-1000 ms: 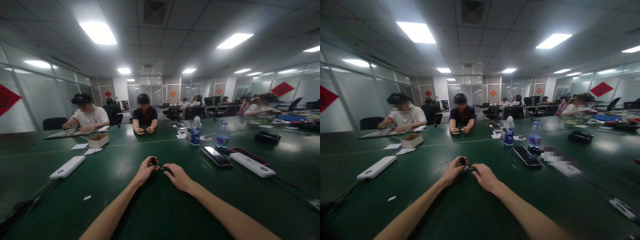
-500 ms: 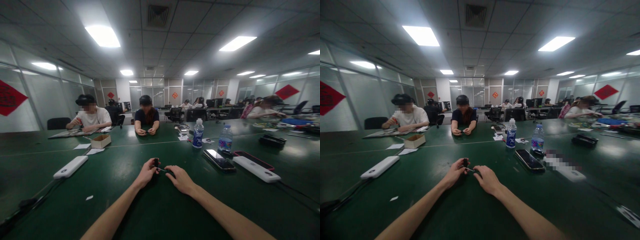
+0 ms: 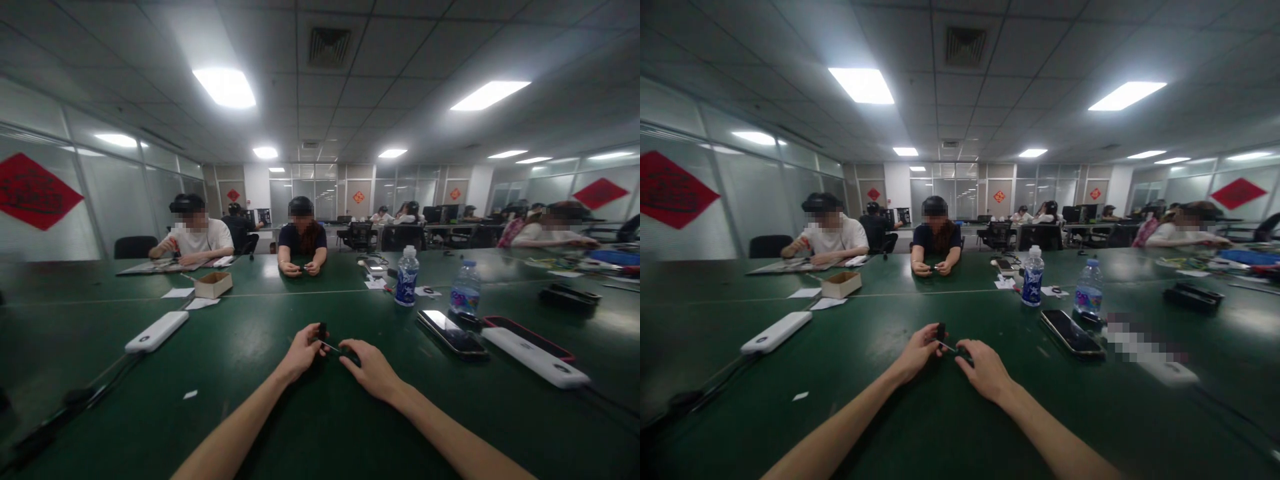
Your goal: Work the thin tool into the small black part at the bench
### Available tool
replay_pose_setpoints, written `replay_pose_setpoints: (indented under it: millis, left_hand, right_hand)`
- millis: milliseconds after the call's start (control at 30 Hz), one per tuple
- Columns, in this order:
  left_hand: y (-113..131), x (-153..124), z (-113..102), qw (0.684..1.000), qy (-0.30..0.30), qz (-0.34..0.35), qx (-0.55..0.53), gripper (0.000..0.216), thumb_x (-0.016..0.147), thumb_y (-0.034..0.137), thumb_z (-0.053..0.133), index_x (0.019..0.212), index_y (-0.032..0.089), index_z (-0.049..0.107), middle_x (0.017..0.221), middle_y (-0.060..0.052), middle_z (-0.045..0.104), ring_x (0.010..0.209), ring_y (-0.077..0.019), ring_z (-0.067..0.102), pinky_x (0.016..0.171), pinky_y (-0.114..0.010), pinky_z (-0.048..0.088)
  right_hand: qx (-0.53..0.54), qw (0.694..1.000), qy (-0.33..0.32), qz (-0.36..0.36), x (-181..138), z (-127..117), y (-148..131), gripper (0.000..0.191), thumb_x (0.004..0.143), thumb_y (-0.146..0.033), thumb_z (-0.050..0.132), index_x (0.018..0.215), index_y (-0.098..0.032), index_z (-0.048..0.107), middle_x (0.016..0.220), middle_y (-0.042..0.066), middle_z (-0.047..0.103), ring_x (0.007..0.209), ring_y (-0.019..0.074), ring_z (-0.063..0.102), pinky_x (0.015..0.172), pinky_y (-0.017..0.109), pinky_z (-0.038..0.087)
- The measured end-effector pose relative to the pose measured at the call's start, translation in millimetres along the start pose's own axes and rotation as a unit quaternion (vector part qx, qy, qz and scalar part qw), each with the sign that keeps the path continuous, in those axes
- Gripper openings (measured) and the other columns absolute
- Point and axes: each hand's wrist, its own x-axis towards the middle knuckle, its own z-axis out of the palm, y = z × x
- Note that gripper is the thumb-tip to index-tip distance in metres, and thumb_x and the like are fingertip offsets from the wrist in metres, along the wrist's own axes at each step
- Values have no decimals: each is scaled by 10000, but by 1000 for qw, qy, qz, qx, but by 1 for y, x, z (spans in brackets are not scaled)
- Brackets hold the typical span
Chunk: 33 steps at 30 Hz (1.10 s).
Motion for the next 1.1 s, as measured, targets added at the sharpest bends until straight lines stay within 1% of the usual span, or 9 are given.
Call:
replay_pose_setpoints:
  millis: [133,300,467,533,700,833,1000,1100]
  left_hand:
    - [1,-1,1,1000,2,-5,-3,395,739,53,561,1127,120,528,1035,-123,609,679,-127,612,575,-237,468]
    - [1,-2,1,1000,5,-9,-14,407,724,26,550,1122,111,541,1029,-136,614,692,-143,621,608,-269,490]
    - [0,-3,2,1000,0,-11,-12,385,733,4,516,1101,109,549,1026,-129,617,683,-135,623,598,-258,489]
    - [-1,-3,3,1000,-6,-15,-15,391,733,-12,495,1101,107,547,1031,-129,615,693,-133,627,584,-242,482]
    - [-4,-2,3,1000,7,-24,-17,435,720,-36,478,1130,102,524,1028,-134,615,666,-127,627,568,-238,478]
    - [-4,-2,3,999,6,-27,-25,442,720,-32,497,1139,109,517,1042,-135,615,665,-127,628,616,-266,502]
    - [0,-2,5,999,19,-34,-32,455,698,-61,468,1125,95,494,986,-114,615,627,-115,622,572,-235,468]
    - [2,-3,5,999,18,-35,-37,442,697,-57,478,1111,94,500,986,-118,612,642,-122,625,581,-241,463]
  right_hand:
    - [6,1000,-4,1,0,1,1,267,863,-284,521,1104,-200,597,1011,74,647,923,216,605,814,342,479]
    - [7,1000,11,-12,-1,2,3,269,837,-254,543,1095,-201,598,993,78,649,908,223,607,795,346,486]
    - [3,1000,21,-15,-1,8,12,260,816,-266,555,1063,-205,612,939,74,651,850,229,612,752,352,494]
    - [8,1000,21,-17,0,11,17,276,818,-282,553,1077,-204,608,954,79,646,858,232,611,753,354,496]
    - [3,1000,13,-17,0,15,23,295,826,-310,541,1093,-199,598,971,87,638,879,237,602,767,362,492]
    - [-2,1000,-7,-5,-1,11,19,311,846,-350,513,1107,-199,592,992,86,629,890,228,592,771,351,483]
    - [-28,998,-50,8,-1,3,8,353,880,-429,445,1078,-186,607,1021,93,614,946,232,564,836,357,447]
    - [-37,997,-62,22,-1,0,5,417,901,-473,382,1075,-175,617,1038,106,610,965,237,556,845,357,442]
